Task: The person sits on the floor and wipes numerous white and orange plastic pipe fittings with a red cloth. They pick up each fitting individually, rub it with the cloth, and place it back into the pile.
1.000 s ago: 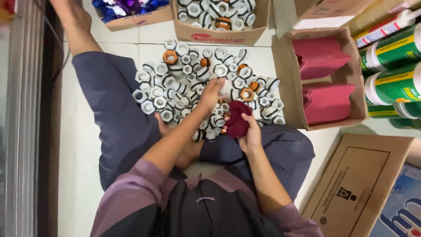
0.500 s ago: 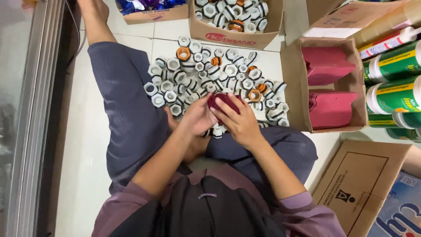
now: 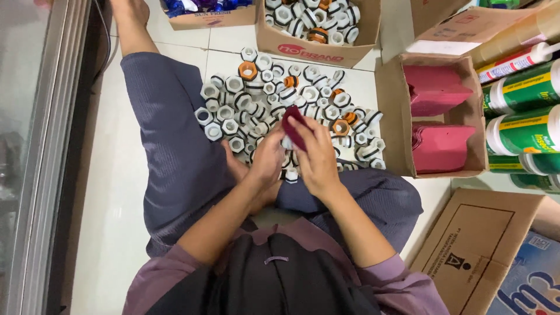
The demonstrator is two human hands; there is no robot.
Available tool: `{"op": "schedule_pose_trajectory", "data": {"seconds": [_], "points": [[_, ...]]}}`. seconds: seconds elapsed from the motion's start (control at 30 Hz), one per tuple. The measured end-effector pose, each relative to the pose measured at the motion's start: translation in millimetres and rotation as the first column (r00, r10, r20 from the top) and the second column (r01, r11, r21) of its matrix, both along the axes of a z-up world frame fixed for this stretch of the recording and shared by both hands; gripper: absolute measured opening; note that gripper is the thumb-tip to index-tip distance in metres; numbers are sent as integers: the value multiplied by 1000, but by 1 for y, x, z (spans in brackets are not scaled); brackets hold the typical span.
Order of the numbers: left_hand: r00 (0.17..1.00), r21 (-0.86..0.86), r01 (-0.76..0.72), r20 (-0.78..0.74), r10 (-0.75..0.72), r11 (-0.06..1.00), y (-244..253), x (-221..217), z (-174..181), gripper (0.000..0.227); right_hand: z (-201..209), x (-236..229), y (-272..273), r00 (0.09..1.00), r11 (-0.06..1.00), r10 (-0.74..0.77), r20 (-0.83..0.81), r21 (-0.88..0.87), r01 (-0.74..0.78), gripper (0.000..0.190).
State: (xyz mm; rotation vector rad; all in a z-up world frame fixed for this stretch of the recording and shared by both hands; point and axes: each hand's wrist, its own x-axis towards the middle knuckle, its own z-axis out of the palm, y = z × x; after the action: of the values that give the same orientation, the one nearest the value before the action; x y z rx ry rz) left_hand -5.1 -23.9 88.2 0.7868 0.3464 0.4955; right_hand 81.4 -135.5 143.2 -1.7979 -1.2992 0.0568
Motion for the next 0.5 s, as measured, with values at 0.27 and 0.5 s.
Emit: {"op": "schedule_pose_trajectory", "data": {"seconds": [0.27,0.5], "points": [[993,187,-114,-2,116,976,-5,9,55,42,-35,-3,-13,254,978,11,-967,63,198,40],[903,218,66,-428,35,974,-9,11,45,64,1,-2,-11,922,955,-260,-287,67,290,38]]}}
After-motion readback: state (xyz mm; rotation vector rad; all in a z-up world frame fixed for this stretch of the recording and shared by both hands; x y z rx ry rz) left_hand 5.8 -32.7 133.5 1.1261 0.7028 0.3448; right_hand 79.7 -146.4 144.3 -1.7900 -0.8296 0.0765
